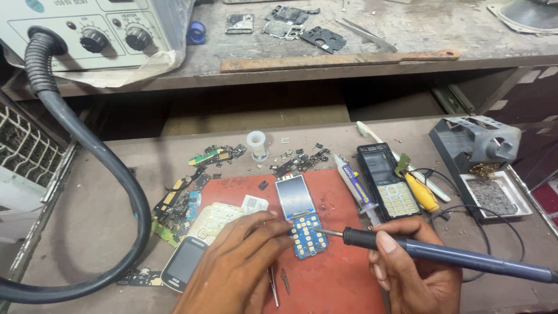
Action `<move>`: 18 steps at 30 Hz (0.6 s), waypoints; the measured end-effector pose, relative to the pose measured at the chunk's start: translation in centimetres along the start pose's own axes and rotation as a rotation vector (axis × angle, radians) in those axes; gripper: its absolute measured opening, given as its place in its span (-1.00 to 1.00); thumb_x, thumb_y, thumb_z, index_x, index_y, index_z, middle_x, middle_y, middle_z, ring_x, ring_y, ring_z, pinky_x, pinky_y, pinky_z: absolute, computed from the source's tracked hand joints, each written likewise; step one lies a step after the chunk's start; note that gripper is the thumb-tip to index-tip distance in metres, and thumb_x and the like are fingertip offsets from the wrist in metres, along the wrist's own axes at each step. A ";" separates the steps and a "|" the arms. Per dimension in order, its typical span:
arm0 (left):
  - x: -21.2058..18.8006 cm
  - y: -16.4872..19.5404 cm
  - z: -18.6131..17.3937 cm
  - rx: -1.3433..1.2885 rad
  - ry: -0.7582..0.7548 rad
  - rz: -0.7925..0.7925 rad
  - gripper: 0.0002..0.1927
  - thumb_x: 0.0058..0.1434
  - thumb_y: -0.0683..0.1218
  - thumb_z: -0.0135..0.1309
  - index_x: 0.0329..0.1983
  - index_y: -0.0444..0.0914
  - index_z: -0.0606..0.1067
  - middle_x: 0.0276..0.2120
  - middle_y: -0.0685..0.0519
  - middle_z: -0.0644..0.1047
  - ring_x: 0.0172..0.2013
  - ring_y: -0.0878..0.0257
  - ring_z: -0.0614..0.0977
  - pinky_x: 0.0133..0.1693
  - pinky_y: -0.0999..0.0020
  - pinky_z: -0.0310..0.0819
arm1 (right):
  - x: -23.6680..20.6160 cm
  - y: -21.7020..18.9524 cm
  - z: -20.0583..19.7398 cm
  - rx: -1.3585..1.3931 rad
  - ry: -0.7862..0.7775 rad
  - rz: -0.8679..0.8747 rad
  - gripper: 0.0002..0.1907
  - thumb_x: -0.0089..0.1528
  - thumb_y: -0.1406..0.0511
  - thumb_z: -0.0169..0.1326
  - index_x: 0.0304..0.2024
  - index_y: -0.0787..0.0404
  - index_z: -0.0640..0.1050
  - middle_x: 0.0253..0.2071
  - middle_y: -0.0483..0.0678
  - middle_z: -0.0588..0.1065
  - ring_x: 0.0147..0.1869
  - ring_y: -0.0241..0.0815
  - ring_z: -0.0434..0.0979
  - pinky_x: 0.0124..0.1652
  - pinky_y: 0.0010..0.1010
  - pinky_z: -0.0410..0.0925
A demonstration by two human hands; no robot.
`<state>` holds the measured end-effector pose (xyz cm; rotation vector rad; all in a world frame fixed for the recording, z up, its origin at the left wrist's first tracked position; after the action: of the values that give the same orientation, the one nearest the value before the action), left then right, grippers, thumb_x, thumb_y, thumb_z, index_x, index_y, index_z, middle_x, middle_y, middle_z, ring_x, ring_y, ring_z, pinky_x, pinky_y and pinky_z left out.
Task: The person removes a sticker from a small circuit board using tweezers, then applies adhesive to a keypad assembly and uses a soldering iron to work on the keypad contacts.
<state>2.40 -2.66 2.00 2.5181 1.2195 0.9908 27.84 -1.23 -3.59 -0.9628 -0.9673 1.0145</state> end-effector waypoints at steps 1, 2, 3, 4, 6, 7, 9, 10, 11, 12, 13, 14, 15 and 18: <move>0.1 0.1 0.0 -0.024 0.001 0.005 -0.51 -0.10 -0.28 0.13 -0.02 -0.30 0.58 0.08 -0.04 0.56 0.22 -0.05 0.49 0.21 0.02 0.35 | 0.0 0.2 0.1 -0.009 0.003 -0.005 -0.93 0.24 0.49 0.07 -0.23 0.44 0.51 -0.54 0.07 0.47 -0.62 -0.34 0.33 -0.62 -0.52 0.18; 0.2 0.2 0.0 -0.052 0.002 0.009 -0.51 -0.09 -0.27 0.13 0.00 -0.31 0.57 0.09 -0.06 0.55 0.22 -0.06 0.49 0.20 0.01 0.35 | -0.1 0.2 0.0 -0.023 0.007 -0.009 -0.94 0.23 0.49 0.08 -0.25 0.42 0.49 -0.54 0.07 0.47 -0.62 -0.34 0.32 -0.63 -0.52 0.18; 0.4 0.2 0.0 -0.062 -0.005 0.012 -0.52 -0.08 -0.26 0.14 0.00 -0.31 0.57 0.09 -0.06 0.55 0.23 -0.07 0.48 0.20 0.01 0.34 | 0.0 0.2 -0.1 -0.042 0.008 0.000 -0.94 0.22 0.49 0.09 -0.26 0.41 0.49 -0.55 0.06 0.46 -0.62 -0.34 0.33 -0.63 -0.52 0.18; 0.5 0.1 0.0 -0.069 -0.013 0.014 -0.52 -0.07 -0.24 0.14 0.01 -0.31 0.57 0.10 -0.05 0.55 0.24 -0.08 0.47 0.20 0.00 0.33 | 0.0 0.3 -0.2 -0.059 0.010 0.010 -0.93 0.20 0.49 0.09 -0.27 0.40 0.48 -0.56 0.06 0.46 -0.62 -0.34 0.34 -0.62 -0.52 0.18; 0.5 0.0 0.1 -0.072 -0.029 0.012 -0.52 -0.06 -0.21 0.14 0.02 -0.30 0.57 0.12 -0.05 0.55 0.25 -0.08 0.46 0.21 0.00 0.32 | 0.0 0.4 -0.4 -0.078 0.009 0.013 -0.93 0.18 0.50 0.11 -0.29 0.40 0.48 -0.57 0.04 0.44 -0.62 -0.35 0.32 -0.61 -0.52 0.17; 0.5 -0.1 0.2 -0.067 -0.037 0.010 -0.52 -0.06 -0.20 0.14 0.01 -0.29 0.58 0.13 -0.05 0.55 0.25 -0.08 0.45 0.22 0.00 0.31 | 0.0 0.4 -0.5 -0.079 0.008 0.004 -0.92 0.17 0.51 0.11 -0.30 0.41 0.48 -0.58 0.04 0.43 -0.62 -0.36 0.30 -0.59 -0.53 0.16; 0.5 -0.3 0.5 -0.058 -0.051 0.007 -0.51 -0.06 -0.18 0.14 0.02 -0.28 0.58 0.14 -0.04 0.55 0.26 -0.08 0.44 0.24 -0.01 0.29 | -0.1 0.5 -0.8 -0.108 0.012 0.001 -0.92 0.16 0.52 0.12 -0.31 0.41 0.48 -0.60 0.03 0.42 -0.62 -0.37 0.28 -0.58 -0.53 0.16; 0.4 -0.4 0.6 -0.051 -0.057 0.011 -0.50 -0.07 -0.17 0.14 0.02 -0.28 0.58 0.15 -0.04 0.55 0.26 -0.08 0.43 0.25 -0.02 0.28 | -0.2 0.5 -0.9 -0.132 0.019 0.004 -0.91 0.14 0.53 0.12 -0.31 0.40 0.48 -0.60 0.02 0.43 -0.62 -0.38 0.29 -0.59 -0.53 0.16; 0.4 -0.5 0.7 -0.046 -0.063 0.015 -0.49 -0.08 -0.17 0.13 0.03 -0.28 0.57 0.16 -0.04 0.55 0.27 -0.08 0.42 0.26 -0.03 0.26 | -0.3 0.5 -1.1 -0.157 0.026 0.007 -0.90 0.13 0.53 0.12 -0.31 0.40 0.48 -0.61 0.01 0.43 -0.62 -0.38 0.29 -0.59 -0.53 0.16; 0.5 -0.6 0.8 -0.050 -0.069 0.025 -0.48 -0.09 -0.17 0.12 0.04 -0.28 0.57 0.16 -0.04 0.54 0.27 -0.08 0.42 0.26 -0.03 0.26 | -0.3 0.4 -1.3 -0.181 0.030 0.006 -0.91 0.13 0.53 0.12 -0.32 0.40 0.48 -0.61 0.00 0.43 -0.62 -0.39 0.30 -0.59 -0.54 0.17; 0.5 -0.7 0.8 -0.052 -0.074 0.034 -0.46 -0.09 -0.17 0.11 0.05 -0.29 0.57 0.17 -0.04 0.53 0.27 -0.08 0.41 0.26 -0.03 0.25 | -0.4 0.4 -1.4 -0.205 0.033 0.006 -0.91 0.13 0.54 0.12 -0.32 0.39 0.48 -0.61 0.00 0.43 -0.62 -0.39 0.30 -0.59 -0.54 0.17; 0.5 -0.7 0.9 -0.053 -0.079 0.041 -0.45 -0.10 -0.18 0.11 0.05 -0.29 0.57 0.17 -0.04 0.53 0.27 -0.08 0.41 0.26 -0.03 0.25 | -0.4 0.4 -1.5 -0.227 0.034 0.006 -0.91 0.13 0.54 0.13 -0.32 0.39 0.48 -0.61 -0.01 0.44 -0.62 -0.40 0.30 -0.59 -0.55 0.17; 0.5 -0.7 0.9 -0.051 -0.078 0.046 -0.43 -0.11 -0.18 0.09 0.07 -0.29 0.55 0.18 -0.04 0.53 0.28 -0.08 0.42 0.27 -0.03 0.25 | -0.5 0.3 -1.5 -0.237 0.037 -0.013 -0.90 0.13 0.54 0.13 -0.32 0.38 0.49 -0.61 -0.02 0.44 -0.61 -0.40 0.32 -0.58 -0.55 0.18; 0.5 -0.6 1.0 -0.073 -0.079 -0.006 -0.37 -0.13 -0.21 0.06 0.13 -0.27 0.51 0.19 -0.09 0.52 0.28 -0.10 0.43 0.27 -0.04 0.26 | -0.7 -0.1 -1.7 -0.306 0.047 -0.048 -0.90 0.11 0.54 0.15 -0.34 0.37 0.50 -0.60 -0.04 0.44 -0.59 -0.41 0.34 -0.56 -0.56 0.19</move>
<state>2.87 -1.82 1.28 2.4708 1.1472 0.9088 29.30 -2.24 -4.13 -1.2046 -1.1212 0.8135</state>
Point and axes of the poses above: each hand's wrist, its own x-axis towards the middle knuckle, its own z-axis out of the palm, y = z × x, the point moved 4 cm from there along x, towards the middle knuckle
